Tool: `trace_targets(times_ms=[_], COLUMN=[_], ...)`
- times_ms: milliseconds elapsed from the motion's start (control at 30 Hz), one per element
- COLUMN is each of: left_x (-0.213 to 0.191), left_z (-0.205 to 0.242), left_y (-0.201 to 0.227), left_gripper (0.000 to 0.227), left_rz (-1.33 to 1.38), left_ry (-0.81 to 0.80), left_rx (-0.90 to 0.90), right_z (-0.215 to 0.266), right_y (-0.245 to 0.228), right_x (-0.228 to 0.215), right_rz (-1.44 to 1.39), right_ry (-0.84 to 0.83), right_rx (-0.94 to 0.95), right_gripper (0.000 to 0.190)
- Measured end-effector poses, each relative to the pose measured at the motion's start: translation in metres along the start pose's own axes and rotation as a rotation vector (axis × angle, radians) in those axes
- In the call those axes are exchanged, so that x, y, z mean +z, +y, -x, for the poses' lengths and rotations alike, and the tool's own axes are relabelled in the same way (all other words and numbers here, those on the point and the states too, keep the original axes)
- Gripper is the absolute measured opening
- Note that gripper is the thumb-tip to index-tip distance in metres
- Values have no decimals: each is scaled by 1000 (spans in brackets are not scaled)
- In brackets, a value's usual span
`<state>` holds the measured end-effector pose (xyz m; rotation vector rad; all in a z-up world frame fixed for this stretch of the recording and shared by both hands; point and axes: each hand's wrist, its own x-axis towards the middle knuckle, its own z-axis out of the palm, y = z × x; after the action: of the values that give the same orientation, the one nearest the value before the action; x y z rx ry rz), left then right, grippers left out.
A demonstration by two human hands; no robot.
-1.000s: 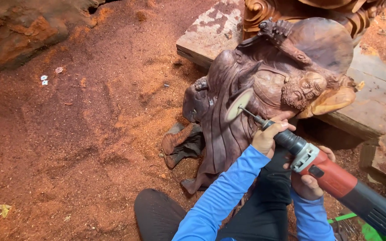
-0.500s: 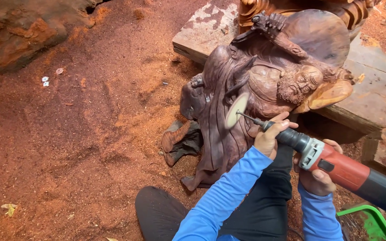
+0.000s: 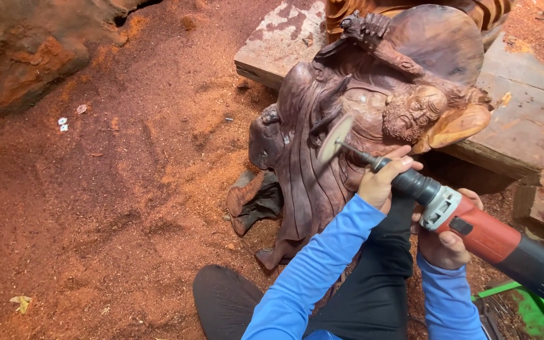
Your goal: Using a handheld power sander to smooth and polish the surface of a large wooden statue
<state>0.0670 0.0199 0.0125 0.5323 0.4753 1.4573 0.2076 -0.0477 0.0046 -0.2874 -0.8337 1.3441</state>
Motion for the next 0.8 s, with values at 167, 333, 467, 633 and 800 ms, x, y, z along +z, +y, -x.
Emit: trace_targets(times_ms=[167,333,467,633,800], left_x=[4,-2,-17,-24,-20], left_z=[-1,15,19,23,23], left_y=[5,-3,-18,-23,-30], left_gripper=[61,75,80,77,85], left_rz=[34,103,167,160,119], left_ry=[91,76,94,109,102], left_rx=[52,2,-7,-16,-14], right_z=[-3,3,2,5,4], right_y=[0,-9,-11,-9,-19], right_x=[0,-7,-13,-14,-16], right_rz=[41,141,167,199,192], right_ry=[-32,-23,-69,-69,-61], right_rx=[-2,18,36,63,78], right_gripper=[89,92,91,89,89])
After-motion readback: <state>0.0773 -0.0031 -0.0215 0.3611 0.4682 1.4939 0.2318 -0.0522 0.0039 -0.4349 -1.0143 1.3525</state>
